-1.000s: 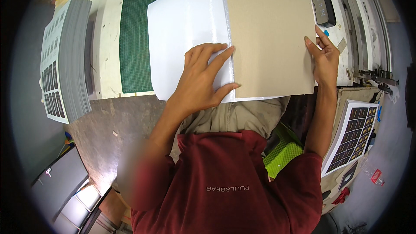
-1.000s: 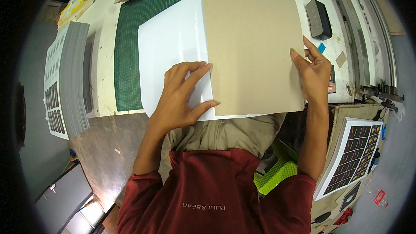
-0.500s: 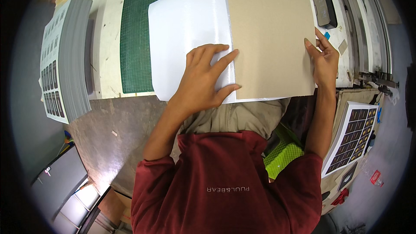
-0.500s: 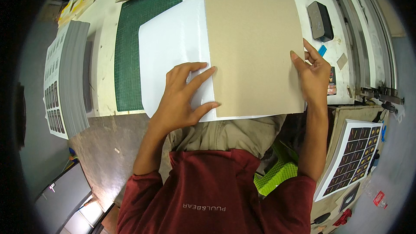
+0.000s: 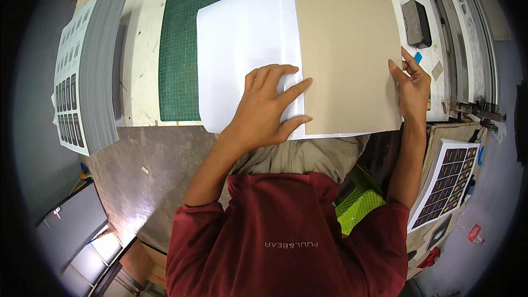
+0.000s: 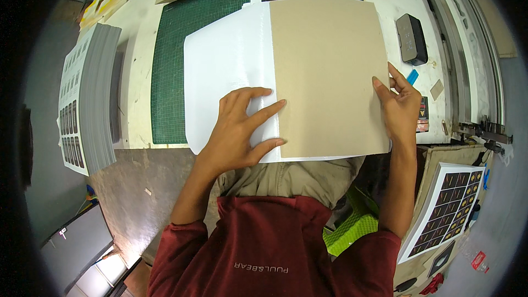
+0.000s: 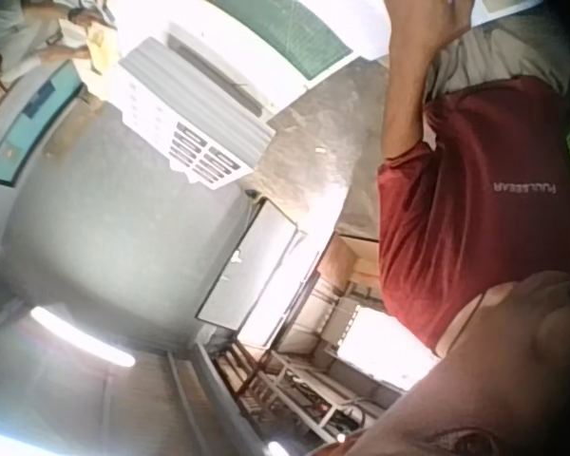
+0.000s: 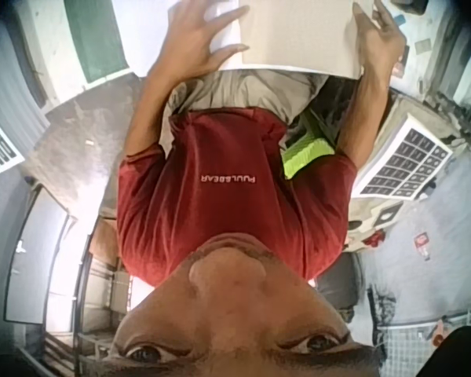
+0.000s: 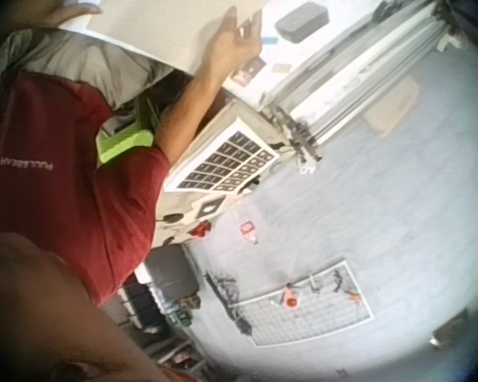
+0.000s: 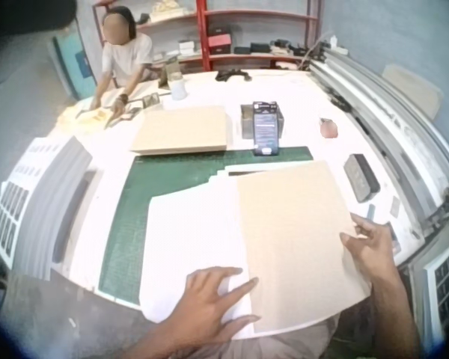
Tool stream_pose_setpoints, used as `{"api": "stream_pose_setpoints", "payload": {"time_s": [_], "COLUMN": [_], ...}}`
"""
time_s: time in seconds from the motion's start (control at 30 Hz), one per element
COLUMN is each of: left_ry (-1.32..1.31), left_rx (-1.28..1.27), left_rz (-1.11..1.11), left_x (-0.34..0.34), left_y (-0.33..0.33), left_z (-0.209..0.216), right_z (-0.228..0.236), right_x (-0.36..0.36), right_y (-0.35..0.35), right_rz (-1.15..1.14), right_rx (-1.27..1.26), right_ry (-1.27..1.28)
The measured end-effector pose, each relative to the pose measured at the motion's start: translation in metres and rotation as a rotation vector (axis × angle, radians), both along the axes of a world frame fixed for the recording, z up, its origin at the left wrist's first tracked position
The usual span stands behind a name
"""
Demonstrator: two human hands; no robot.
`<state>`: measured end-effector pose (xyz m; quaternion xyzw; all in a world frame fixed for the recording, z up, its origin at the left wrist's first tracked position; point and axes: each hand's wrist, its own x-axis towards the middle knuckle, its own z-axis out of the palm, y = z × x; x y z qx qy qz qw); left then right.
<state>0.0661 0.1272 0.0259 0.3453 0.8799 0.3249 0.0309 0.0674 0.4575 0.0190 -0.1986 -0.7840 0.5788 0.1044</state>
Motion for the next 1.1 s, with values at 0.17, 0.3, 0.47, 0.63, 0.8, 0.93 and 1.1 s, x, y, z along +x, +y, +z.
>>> {"api": "stream_pose_setpoints", "payload": {"time_s": [0.17,0.3,0.47,0.63,0.8,0.93,1.1], "left_ry": [0.0,-0.001,-0.004,-0.018,-0.013,-0.01,-0.002], "left_rx": [-0.009,-0.017,-0.033,-0.031,-0.035,-0.029,-0.041], "left_rz": [-0.001,0.001,0.006,0.0,0.005,0.0,-0.003], "left_x": [-0.0012,-0.0017,-0.0018,-0.0026,-0.0025,-0.0032,-0.0031], "left_y": [-0.0001,0.0002,0.0005,0.0002,0.0003,-0.0008,-0.0001], "left_z": [-0.0009,-0.0007,-0.0008,0.0018,0.0012,0.0008,0.0006], "right_z": [-0.0001,-0.0051,-0.0028,0.0026,-0.0019,-0.0026,-0.0055], "right_x": [-0.0008,0.0001,-0.0001,-0.0003,0.0013,0.002,0.0022], "right_y": [-0.0009,0.0026,0.0007,-0.0052,-0.002,-0.0008,-0.0021], "right_rz": [-0.01,-0.007,-0.006,-0.021,-0.003,0.008,-0.018], "right_rx": [0.011,-0.012,0.019,0.015,0.032,0.049,0.113], "right_ry": [-0.027,-0.023,-0.029,-0.038,-0.014,-0.011,0.034]}}
